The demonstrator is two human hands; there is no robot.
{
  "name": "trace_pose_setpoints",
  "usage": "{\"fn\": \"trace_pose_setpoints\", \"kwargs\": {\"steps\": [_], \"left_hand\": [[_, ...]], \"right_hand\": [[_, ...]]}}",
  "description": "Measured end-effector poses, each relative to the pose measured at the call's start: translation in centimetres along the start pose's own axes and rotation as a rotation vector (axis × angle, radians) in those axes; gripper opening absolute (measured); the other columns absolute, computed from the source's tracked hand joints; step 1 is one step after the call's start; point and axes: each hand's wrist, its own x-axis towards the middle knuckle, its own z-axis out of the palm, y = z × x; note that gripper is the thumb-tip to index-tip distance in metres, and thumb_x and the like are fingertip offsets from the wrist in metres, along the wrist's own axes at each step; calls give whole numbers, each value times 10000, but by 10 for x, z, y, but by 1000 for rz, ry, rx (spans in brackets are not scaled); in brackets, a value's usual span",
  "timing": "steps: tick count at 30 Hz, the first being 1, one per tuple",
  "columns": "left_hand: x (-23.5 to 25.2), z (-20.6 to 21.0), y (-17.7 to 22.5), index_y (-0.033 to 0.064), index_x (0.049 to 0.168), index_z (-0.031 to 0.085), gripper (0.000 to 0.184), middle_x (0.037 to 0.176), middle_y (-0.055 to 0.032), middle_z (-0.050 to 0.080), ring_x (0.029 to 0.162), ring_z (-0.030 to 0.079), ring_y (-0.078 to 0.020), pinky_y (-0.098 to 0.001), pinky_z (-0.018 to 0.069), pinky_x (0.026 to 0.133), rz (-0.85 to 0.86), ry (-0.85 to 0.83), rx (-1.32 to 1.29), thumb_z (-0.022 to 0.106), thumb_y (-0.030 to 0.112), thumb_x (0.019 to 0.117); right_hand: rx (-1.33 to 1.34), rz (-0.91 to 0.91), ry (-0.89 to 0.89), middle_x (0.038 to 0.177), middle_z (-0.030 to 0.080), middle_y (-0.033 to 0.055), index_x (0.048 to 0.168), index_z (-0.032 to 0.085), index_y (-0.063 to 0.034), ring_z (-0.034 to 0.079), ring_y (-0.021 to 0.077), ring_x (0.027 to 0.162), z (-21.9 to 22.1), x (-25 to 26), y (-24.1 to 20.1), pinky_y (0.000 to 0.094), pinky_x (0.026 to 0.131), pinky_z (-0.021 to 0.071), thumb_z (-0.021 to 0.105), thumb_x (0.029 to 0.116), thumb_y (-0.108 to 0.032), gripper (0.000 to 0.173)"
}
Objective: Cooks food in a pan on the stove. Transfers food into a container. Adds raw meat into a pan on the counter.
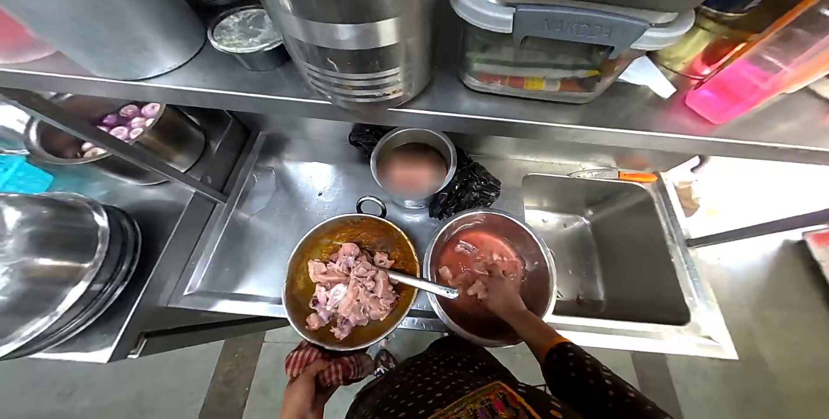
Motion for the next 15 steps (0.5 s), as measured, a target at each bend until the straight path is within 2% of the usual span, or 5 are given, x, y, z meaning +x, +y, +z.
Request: {"fn": "trace_pose_setpoints", "kwargs": {"steps": [3,5,7,12,15], "left_hand": [[0,0,1,-19,1225,535,311,945,-197,650,787,683,-287,-458,611,674,-3,-20,-15,592,33,923],[2,-2,2,-22,1225,530,298,928,-193,646,775,678,-280,-452,607,672,-3,-35,-12,584,45,940],[3,-4,2,-24,1261,517,327,944,-198,652,792,686,-285,-458,611,690,-5,-47,-4,586,53,951],[5,-9,3,-44,1275,516,327,992,-216,671,846,706,-299,-456,624,730,6,-91,-7,588,39,967],[4,-15,-1,-33,1304,519,336,1045,-227,679,893,711,-316,-473,623,757,6,-107,-28,582,53,985]], "right_hand": [[297,-13,8,1375,613,180,1274,699,-85,596,338,1254,-25,-12,8,538,1079,480,802,840,-206,463],[553,36,12,1290,630,212,1276,657,-24,649,335,1120,-42,-19,10,527,975,543,817,820,-99,489],[701,100,12,1194,657,219,1327,607,-30,671,333,1011,-53,-21,18,528,868,571,808,826,-66,541],[634,180,79,1079,675,249,1244,628,23,675,367,925,-66,-9,30,586,835,560,805,857,-86,439],[644,169,114,1023,679,236,1192,644,18,676,355,863,-78,-6,8,586,782,566,792,860,-91,380]]}}
